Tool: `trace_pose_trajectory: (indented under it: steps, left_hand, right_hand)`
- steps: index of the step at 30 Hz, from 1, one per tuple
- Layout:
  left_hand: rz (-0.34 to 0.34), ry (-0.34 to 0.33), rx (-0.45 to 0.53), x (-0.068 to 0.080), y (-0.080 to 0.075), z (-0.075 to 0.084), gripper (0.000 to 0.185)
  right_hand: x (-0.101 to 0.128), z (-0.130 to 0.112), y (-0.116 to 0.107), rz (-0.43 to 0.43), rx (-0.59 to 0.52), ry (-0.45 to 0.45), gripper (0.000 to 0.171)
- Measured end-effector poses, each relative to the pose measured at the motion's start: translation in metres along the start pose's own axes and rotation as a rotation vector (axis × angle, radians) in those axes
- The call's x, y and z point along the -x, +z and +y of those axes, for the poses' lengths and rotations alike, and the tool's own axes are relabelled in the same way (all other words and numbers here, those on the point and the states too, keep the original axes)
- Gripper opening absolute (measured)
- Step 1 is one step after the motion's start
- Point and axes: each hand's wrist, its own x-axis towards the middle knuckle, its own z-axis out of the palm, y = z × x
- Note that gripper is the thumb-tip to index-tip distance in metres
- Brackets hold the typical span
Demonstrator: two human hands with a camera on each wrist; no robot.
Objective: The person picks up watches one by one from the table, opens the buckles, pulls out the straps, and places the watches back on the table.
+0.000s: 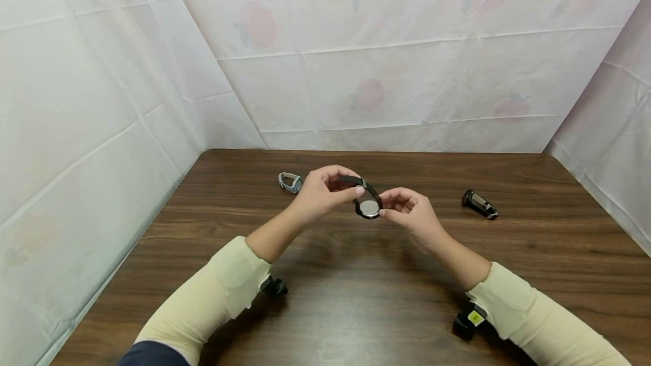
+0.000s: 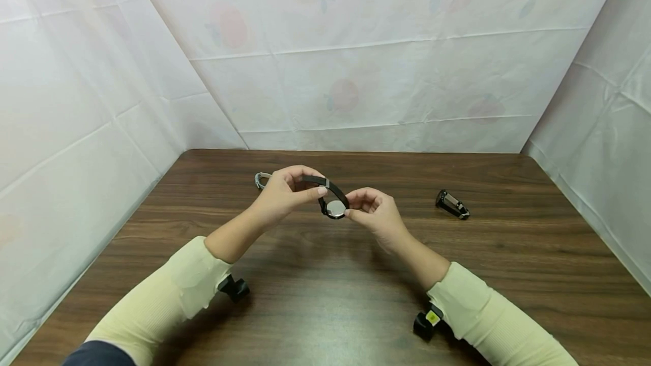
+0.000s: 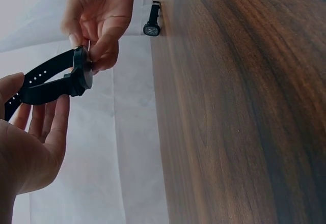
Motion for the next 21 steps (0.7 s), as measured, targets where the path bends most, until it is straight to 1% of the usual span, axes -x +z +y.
trace_pose_trajectory:
  steps: [5, 12, 21]
  left_hand:
    - [0.008, 0.0, -0.005, 0.0, -0.0001, 0.0007, 0.022]
    - [0.004, -0.002, 0.003, 0.0009, -0.0003, 0.0004, 0.021]
    - [0.009, 0.008, 0.027, 0.0009, -0.0009, -0.0012, 0.021]
  right_hand:
    - [-0.0006, -0.001, 0.0002, -0.013, -0.017, -0.008, 0.026]
    - [-0.0003, -0.0014, 0.0003, -0.006, -0.028, 0.03, 0.019]
    - [0.0005, -0.0018, -0.0007, -0.013, -0.044, -0.004, 0.018]
